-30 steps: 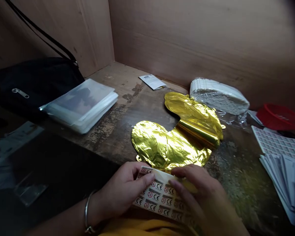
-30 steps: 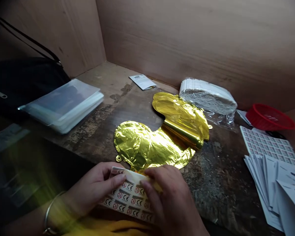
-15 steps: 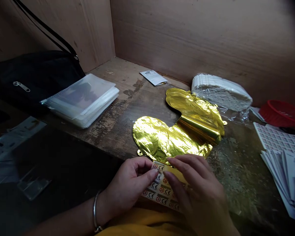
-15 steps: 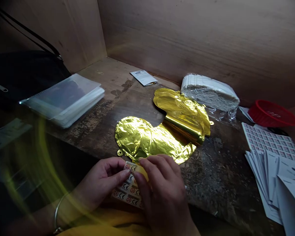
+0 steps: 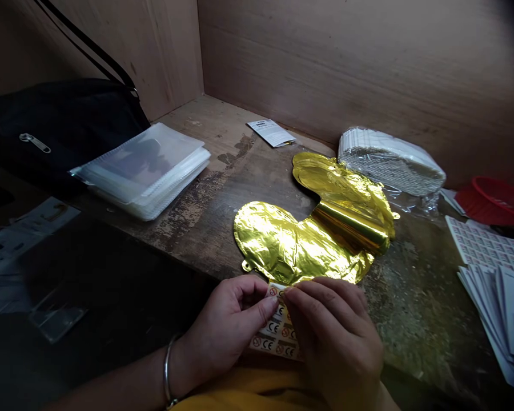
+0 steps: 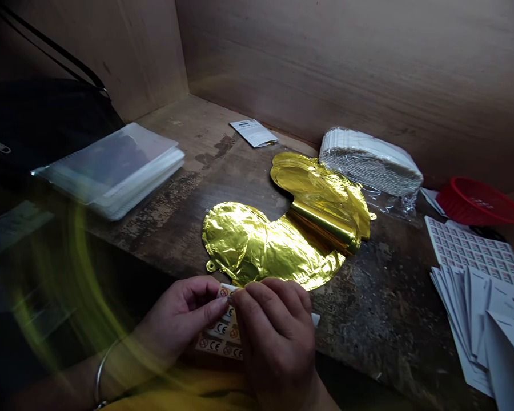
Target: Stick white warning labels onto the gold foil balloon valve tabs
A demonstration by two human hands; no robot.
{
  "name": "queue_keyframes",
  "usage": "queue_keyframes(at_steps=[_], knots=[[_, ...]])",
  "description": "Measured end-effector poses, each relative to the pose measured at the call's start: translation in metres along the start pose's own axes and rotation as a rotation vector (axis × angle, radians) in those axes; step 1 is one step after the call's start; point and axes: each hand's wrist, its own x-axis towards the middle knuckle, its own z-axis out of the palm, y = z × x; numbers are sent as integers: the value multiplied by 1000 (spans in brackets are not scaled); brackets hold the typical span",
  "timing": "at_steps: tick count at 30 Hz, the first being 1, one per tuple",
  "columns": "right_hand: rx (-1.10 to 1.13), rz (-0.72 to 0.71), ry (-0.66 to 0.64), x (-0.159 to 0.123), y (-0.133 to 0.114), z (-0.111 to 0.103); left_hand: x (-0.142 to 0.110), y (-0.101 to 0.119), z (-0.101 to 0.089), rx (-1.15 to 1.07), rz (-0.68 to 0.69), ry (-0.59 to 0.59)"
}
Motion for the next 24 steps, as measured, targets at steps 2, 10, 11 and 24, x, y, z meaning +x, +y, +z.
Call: queue_keyframes(at_steps=[2, 10, 11, 24], knots=[[-12, -24, -20, -2, 3, 1, 0, -1, -1, -72, -60, -36], [87, 93, -171, -1, -7, -7, 3, 0, -9, -113, -228, -138], [129, 163, -184, 1, -8, -12, 2, 1, -10, -67, -212, -134], [475, 863, -538, 28, 53, -6, 8, 11, -38, 1486, 933, -309]])
